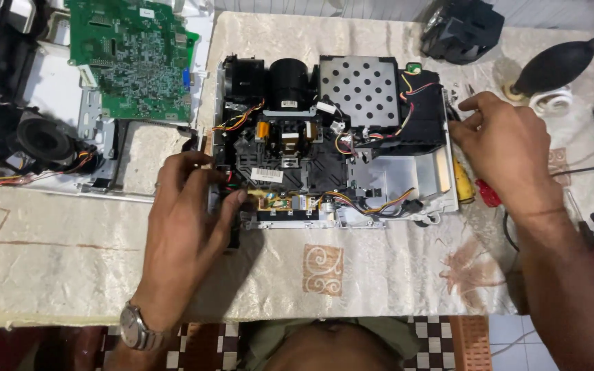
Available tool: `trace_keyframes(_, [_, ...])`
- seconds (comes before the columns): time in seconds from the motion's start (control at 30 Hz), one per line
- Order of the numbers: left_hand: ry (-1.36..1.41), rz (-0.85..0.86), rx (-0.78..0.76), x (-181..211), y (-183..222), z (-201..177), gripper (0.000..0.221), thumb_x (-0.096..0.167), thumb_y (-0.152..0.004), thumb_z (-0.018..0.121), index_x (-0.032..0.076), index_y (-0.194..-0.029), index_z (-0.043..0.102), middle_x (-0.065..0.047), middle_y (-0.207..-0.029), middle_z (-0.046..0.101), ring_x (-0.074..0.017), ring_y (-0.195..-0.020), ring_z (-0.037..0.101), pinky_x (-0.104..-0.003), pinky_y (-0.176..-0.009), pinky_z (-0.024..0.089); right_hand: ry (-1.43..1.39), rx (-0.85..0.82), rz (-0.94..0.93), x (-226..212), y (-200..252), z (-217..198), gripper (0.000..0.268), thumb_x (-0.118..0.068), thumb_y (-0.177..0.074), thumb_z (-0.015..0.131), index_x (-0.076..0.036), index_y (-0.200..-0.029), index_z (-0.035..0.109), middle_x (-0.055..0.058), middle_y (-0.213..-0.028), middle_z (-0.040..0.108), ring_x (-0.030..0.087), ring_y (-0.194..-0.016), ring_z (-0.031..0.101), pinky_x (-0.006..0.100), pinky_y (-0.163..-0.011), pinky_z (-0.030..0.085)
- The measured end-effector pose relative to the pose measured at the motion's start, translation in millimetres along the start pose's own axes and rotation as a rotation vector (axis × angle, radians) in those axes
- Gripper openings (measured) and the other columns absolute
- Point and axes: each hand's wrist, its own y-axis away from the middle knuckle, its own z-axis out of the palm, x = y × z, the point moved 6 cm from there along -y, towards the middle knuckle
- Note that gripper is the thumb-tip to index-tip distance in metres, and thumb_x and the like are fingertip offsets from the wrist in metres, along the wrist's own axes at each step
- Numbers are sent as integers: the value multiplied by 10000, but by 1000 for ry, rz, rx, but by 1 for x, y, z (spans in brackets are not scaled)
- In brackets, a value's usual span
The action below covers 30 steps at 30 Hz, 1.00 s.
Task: Disassembling a projector by removing screws and extracting internal modules
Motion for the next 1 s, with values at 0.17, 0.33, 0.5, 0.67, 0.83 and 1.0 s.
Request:
trace_keyframes(0.17, [11, -54, -78, -2, 3, -2, 296, 210, -985, 617, -27, -1164, 628, -225, -1385, 482, -378, -1274, 533, -468, -1045, 447, -1, 65, -55, 4, 2, 4, 356, -376, -947, 743, -121, -1195, 720, 39, -950, 791, 433, -931, 700, 578, -709, 507])
trace_keyframes(0.33, [-52, -124, -148, -11, 0, 1, 295, 215, -961, 611, 26, -1184, 655, -173, -1400, 514, -363, -1294, 532, -479, -993, 460, -48, 74, -94, 3, 2, 5, 299, -299, -928, 756, -91, -1138, 716, 20, -878, 786, 407, -890, 702, 566, -673, 497])
trace_keyframes(0.5, [-203, -106, -233, -12, -1, 2, 380, 219, -900, 658, 11, -1217, 642, -177, -1436, 502, -394, -1296, 493, -570, -900, 508, -96, 60, -52, 1, 5, -5, 349, -330, -944, 742, -79, -1185, 712, 21, -900, 790, 409, -905, 702, 536, -764, 504])
trace_keyframes(0.67, [-236, -48, -218, -11, -7, 6, 361, 196, -875, 701, -34, -1141, 621, -235, -1394, 492, -424, -1227, 532, -541, -912, 525, -201, 259, -259, -43, 42, -51, 230, -220, -1041, 754, -42, -1184, 730, 43, -945, 774, 256, -790, 711, 430, -769, 519])
trace_keyframes(0.83, [-45, 25, -115, -16, -8, -3, 248, 148, -901, 677, -32, -1042, 580, -251, -1293, 501, -454, -1163, 532, -516, -967, 438, -421, 224, -753, -137, 113, -71, 235, -76, -1004, 740, 99, -1161, 735, 162, -871, 755, 126, -525, 585, 253, -383, 446])
trace_keyframes(1.0, [123, -25, -154, -26, -10, -7, 226, 258, -941, 701, 44, -998, 655, -116, -1326, 513, -310, -1095, 640, -419, -861, 477, -344, 173, -1120, -227, 166, -52, 187, -273, -1015, 669, -133, -1137, 690, -10, -888, 641, 200, -640, 616, 341, -500, 466])
